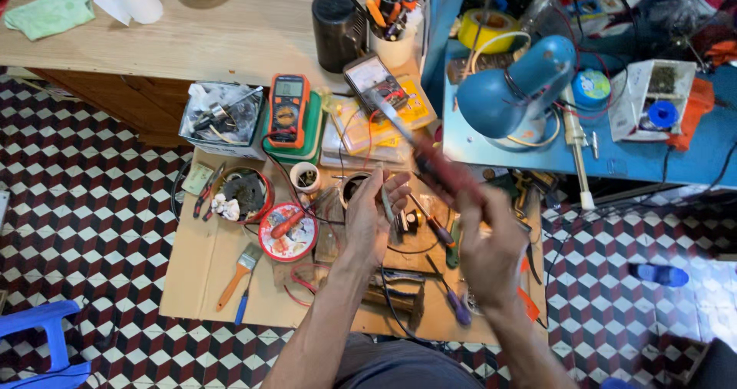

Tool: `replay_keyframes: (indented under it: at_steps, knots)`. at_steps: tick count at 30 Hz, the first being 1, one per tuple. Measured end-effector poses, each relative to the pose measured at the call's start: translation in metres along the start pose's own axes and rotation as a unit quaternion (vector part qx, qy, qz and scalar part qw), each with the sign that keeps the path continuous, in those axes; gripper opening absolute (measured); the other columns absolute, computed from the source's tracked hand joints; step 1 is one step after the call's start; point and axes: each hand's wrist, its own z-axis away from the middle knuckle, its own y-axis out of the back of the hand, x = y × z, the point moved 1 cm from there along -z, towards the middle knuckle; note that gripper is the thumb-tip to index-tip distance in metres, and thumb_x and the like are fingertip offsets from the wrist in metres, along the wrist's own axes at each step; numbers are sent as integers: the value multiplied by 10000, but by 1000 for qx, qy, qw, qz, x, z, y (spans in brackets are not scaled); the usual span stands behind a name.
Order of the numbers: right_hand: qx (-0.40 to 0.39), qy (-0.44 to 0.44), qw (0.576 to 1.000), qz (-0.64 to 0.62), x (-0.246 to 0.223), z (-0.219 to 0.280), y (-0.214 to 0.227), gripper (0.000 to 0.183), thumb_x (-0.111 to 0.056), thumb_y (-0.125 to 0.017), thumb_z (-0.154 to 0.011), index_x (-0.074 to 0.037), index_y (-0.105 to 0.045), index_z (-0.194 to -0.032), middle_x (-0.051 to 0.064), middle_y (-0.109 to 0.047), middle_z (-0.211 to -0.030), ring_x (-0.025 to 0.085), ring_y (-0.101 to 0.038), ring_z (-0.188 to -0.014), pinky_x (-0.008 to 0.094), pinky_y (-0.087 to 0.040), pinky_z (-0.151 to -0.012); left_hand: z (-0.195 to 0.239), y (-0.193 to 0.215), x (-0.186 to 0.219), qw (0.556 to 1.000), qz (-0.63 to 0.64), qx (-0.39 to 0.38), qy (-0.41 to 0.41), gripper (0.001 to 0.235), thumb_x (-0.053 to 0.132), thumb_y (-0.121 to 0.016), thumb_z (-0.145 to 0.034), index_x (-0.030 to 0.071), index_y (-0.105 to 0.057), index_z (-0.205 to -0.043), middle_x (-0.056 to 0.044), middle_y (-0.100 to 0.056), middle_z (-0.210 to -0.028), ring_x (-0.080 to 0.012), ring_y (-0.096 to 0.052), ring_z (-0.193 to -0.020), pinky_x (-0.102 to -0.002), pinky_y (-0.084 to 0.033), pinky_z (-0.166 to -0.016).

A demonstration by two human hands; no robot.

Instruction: The person works at a cluttered workbench, using a screwdriver to adjust a small cylindrical component, then strips and twists wires with pliers. They repeatedly test connections with a multimeter and reassemble the component, handling wires and tools throughout.

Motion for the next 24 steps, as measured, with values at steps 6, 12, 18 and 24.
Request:
replay_keyframes:
  at_steps: [6, 12, 18, 24]
  knots:
    - [-153, 69, 985, 47, 29, 105, 25, 497, -88, -691, -834, -70, -619, -1325, 127, -632, -1394, 280, -620, -1264, 397, -521, -1036, 7, 28, -73, 987, 148, 44, 34, 255, 332, -530, -1040, 113, -603, -1147, 6, -621, -821, -109, -618, -738, -283, -526, -683]
    - [-270, -336, 866, -253, 39, 118, 41, 671, -252, -643, -902, -85, -397, -1504, 140, -565, -1455, 231, -574, -1350, 411, -446, -1110, 33, 18, -81, 991, 68, -100, 55, 261, 332, -574, -1098, 103, -575, -1223, 27, -592, -788, -107, -556, -667, -302, -500, -599]
    - [-191, -427, 875, -123, 54, 137, 15, 377, -223, -763, -869, 1, -587, -1117, 169, -746, -906, 192, -723, -787, 332, -557, -722, 51, -11, -80, 990, -11, -83, 110, 268, 246, -494, -1020, 47, -542, -1194, -73, -663, -875, -161, -632, -798, -321, -566, -730]
    - [-26, -463, 872, -156, 65, 158, 22, 292, -192, -761, -914, 72, -659, -986, 184, -716, -772, 176, -685, -590, 259, -465, -414, 29, 3, -56, 989, -14, -119, 82, 252, 228, -552, -1030, 21, -524, -1172, -149, -695, -1225, -189, -681, -1070, -340, -586, -976]
